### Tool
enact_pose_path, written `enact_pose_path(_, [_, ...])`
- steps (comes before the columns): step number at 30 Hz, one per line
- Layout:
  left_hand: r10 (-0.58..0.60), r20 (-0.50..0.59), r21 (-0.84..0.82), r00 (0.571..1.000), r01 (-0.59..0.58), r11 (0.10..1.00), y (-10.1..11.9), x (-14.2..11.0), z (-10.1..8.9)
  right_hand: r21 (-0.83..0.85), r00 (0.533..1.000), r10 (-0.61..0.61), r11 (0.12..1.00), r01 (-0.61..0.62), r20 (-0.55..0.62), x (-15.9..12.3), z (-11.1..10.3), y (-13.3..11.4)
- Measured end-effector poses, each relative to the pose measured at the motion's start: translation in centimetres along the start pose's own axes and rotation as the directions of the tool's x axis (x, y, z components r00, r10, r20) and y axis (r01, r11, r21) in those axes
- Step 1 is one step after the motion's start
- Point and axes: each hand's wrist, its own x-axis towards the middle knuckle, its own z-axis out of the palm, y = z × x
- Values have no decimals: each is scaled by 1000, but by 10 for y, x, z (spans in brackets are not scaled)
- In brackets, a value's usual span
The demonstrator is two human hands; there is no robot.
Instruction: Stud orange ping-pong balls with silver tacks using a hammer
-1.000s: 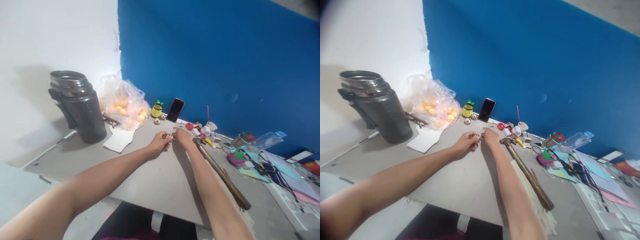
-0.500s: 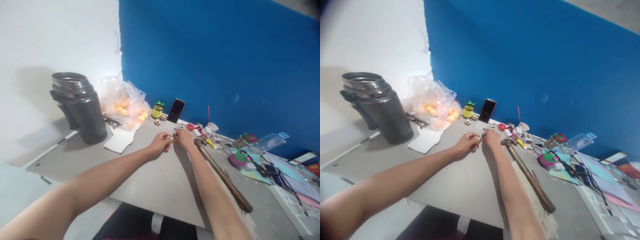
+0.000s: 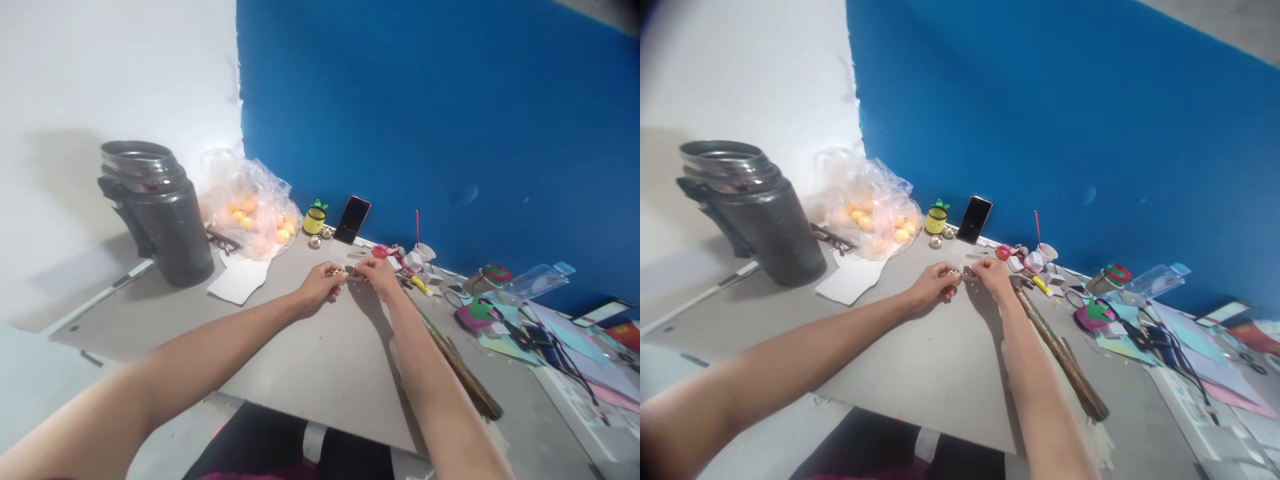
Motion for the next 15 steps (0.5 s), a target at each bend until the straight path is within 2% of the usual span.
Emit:
enact_pose_path(3, [26,40,49,999,-28,998,2,-5,2,296,997,41,953,-59,66,-16,1,14])
enact_pose_path(5, [37,100,70,994,-44,997,3,-9,4,582,984,61,799,-150,169,-28,4,23])
enact_pose_path(7, [38,168,97,985,-55,994,5,-13,5,760,963,51,604,-240,264,-37,6,28])
enact_pose_path(8, [37,195,126,980,-63,990,5,-15,5,791,957,42,553,-262,287,-40,7,30])
enact_pose_path(10, [40,228,197,973,-86,977,7,-16,5,816,953,29,509,-274,301,-42,9,32])
enact_pose_path(15, [73,269,266,960,-147,953,8,-16,4,821,949,35,493,-288,312,-37,13,35])
